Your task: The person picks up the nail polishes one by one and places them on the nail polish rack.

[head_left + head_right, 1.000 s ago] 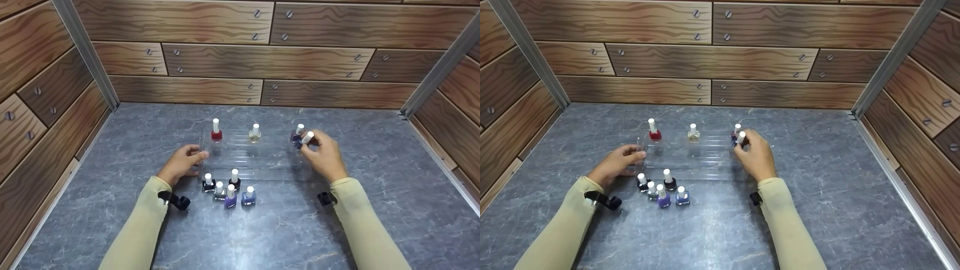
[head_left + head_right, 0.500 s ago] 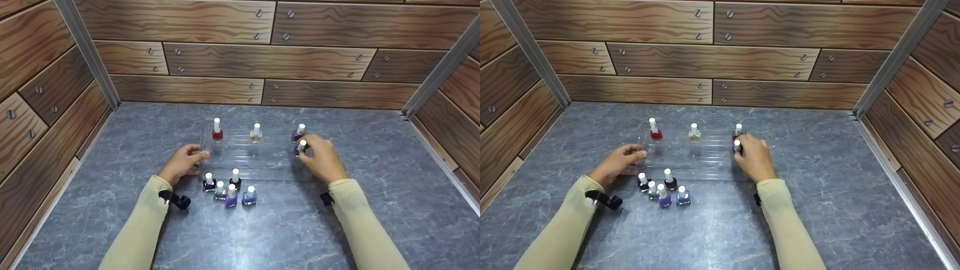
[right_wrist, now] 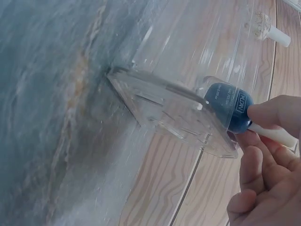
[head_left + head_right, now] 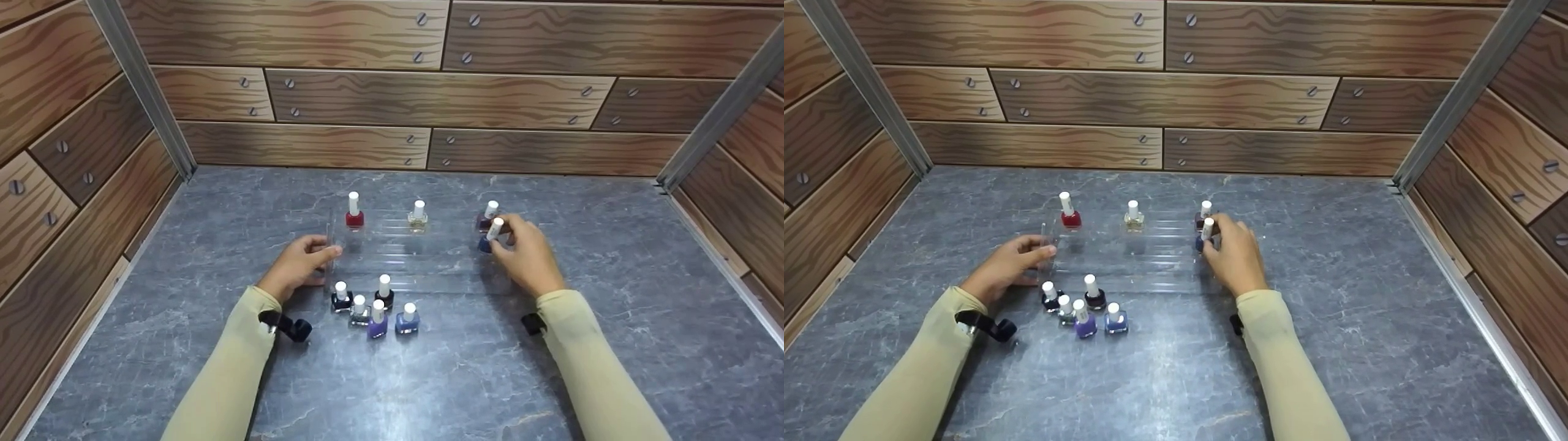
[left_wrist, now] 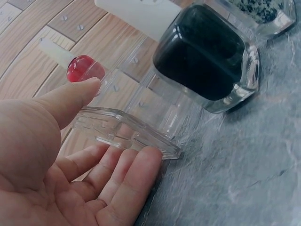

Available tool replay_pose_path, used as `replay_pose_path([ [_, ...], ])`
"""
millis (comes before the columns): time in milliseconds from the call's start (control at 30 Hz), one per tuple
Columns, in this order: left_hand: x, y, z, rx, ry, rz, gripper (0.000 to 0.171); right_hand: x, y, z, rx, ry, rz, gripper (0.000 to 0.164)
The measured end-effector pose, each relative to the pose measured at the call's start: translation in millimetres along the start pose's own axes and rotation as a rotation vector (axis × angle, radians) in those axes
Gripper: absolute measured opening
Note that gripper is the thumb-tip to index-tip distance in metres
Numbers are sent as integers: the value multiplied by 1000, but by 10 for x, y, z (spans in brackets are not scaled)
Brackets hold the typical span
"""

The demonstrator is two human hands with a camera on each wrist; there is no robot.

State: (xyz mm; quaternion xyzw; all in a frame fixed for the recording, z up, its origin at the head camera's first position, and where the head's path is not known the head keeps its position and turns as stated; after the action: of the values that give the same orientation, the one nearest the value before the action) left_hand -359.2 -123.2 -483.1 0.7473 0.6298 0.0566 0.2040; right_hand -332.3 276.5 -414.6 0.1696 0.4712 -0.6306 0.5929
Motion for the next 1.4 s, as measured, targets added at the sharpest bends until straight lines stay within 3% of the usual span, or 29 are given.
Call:
replay_pose_path([
  [300,-5,13,-1,7,-2,2,74,-23,-18,-13,-31,-84,7,37],
  [533,-8,-3,-1,11,-2,7,74,-305,-8,69,-49,-77,-185,30],
  [633,-7,0,-4,10,-5,11,74,-385,21,115,-51,-87,-203,26],
  [833,-7,18,-13,17,-5,11,74,-404,53,229,-142,-90,-147,41],
  [1133,3,-9,-2,20,13,9,69,-345,98,420,-179,-144,47,9],
  [1400,-4,23,-12,23,6,11,70,-275,112,511,-196,-158,205,9],
])
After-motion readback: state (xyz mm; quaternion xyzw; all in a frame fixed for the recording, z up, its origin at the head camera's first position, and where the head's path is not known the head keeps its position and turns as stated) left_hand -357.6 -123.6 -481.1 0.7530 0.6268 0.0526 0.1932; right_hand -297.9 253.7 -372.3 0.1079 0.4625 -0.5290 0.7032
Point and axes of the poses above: each hand's wrist, its own y-axis away from the middle knuckle, its own x-axis out of the palm, z = x × y, the point moved 5 cm from there along -y, towards the middle knuckle, and after that the axes turned 7 degrees about -x, right-handed, at the moved point
